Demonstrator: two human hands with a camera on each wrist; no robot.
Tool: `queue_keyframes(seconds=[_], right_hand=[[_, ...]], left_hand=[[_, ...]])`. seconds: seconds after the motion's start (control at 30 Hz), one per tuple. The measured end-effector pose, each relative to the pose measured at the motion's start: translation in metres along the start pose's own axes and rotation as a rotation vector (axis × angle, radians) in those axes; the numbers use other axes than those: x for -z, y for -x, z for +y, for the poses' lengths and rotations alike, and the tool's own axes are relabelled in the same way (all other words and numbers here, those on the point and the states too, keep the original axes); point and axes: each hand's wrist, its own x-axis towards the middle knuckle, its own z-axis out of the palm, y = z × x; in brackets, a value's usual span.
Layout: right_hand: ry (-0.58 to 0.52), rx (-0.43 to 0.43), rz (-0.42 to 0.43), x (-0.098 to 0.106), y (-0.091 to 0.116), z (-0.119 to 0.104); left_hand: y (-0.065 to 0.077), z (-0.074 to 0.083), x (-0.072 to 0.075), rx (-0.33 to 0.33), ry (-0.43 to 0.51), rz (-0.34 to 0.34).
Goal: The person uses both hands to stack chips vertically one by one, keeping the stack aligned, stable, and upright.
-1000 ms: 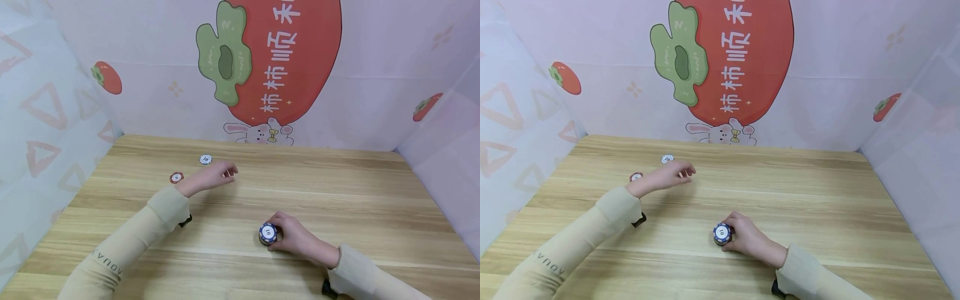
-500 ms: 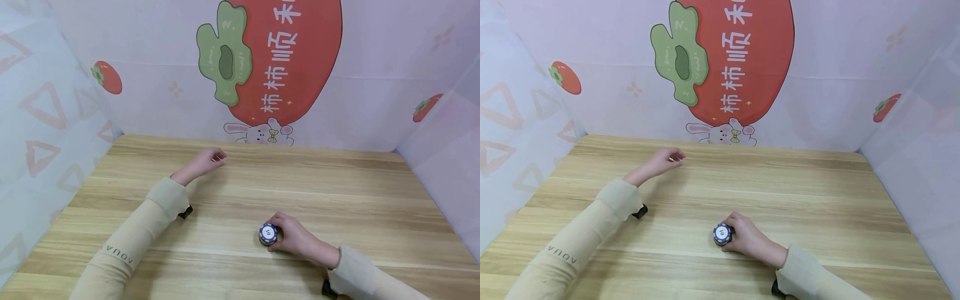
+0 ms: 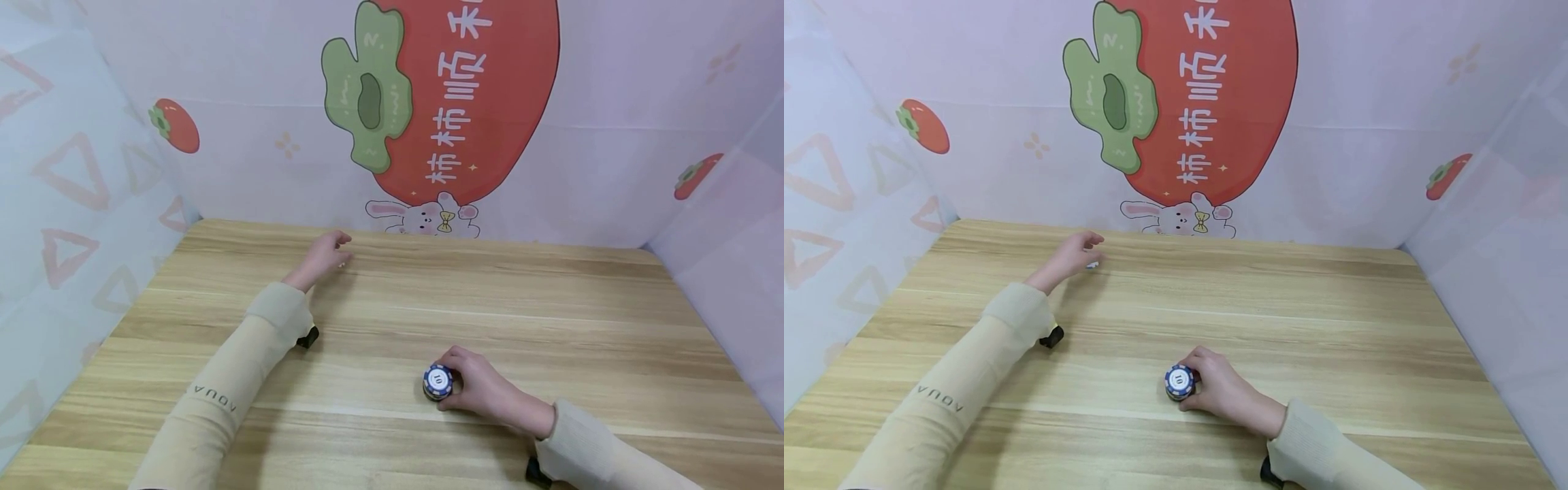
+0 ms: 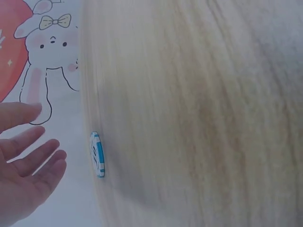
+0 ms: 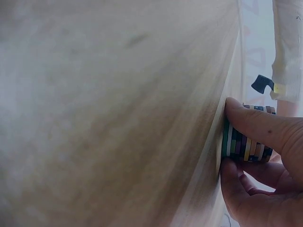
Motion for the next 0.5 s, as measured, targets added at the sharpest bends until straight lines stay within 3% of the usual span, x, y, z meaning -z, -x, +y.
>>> queue_keyframes(seconds=[0.27,0.5], right_hand=[[0.005,0.021,0.014,0.0009,0.0006,0.0014],[0.013,0.017,0.015,-0.0002,0.0008,0.0022]], left_hand=[[-0.0039,-0.0028,-0.0021,0.067,-0.047,-0.006],[-0.0069,-0.0064,-0.0050,0.077,-0.126,-0.033]])
